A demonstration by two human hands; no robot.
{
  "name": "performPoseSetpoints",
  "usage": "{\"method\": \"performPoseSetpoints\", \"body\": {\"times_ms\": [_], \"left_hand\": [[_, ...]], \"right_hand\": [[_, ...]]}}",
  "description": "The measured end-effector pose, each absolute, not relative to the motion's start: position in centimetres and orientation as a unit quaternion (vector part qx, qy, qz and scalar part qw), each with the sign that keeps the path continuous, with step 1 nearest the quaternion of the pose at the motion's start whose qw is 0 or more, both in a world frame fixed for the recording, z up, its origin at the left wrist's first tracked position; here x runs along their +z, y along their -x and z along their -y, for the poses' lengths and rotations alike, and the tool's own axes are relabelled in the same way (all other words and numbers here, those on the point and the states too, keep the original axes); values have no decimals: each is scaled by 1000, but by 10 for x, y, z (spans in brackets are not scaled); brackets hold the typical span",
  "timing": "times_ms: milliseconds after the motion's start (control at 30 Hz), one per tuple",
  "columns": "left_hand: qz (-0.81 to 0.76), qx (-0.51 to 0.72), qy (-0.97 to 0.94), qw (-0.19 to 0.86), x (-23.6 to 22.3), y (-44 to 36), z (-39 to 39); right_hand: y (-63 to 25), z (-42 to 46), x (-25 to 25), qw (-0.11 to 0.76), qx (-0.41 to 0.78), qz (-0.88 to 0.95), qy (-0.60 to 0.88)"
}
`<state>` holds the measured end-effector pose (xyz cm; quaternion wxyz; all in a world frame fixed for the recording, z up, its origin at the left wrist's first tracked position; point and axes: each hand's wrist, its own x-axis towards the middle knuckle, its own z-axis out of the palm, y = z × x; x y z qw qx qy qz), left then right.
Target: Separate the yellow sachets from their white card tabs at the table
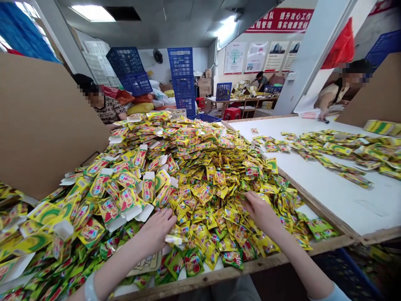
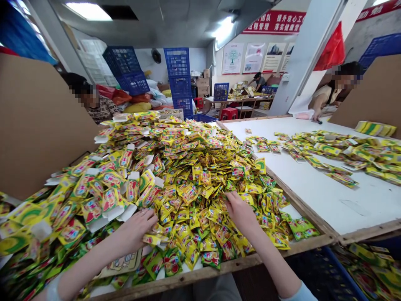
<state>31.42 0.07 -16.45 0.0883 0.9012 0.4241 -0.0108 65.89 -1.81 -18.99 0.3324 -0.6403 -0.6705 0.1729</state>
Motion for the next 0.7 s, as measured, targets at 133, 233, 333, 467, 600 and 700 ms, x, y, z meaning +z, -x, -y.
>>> {"method": "performPoseSetpoints", "body": {"times_ms": [133, 233, 333, 467, 600, 700], "left_hand": [[-452, 143, -825, 308, -153, -325, 4], [-434, 243, -652, 573, -159, -345, 16], [-412, 252, -498, 721, -169, -372, 32], [-383, 261, -455, 760, -171, -397, 47], [-382, 262, -486, 742, -169, -401, 49], [-379, 236, -530, 721, -171, -402, 47]], "right_hand": [[-650, 35, -168, 417, 276, 644, 579], [-627, 47, -158, 515, 450, 548, 482], [-599, 51, -150, 557, 569, 465, 387], [-575, 48, -139, 506, 578, 532, 357], [-576, 48, -125, 411, 425, 699, 402], [-581, 54, -115, 286, 310, 799, 429]]}}
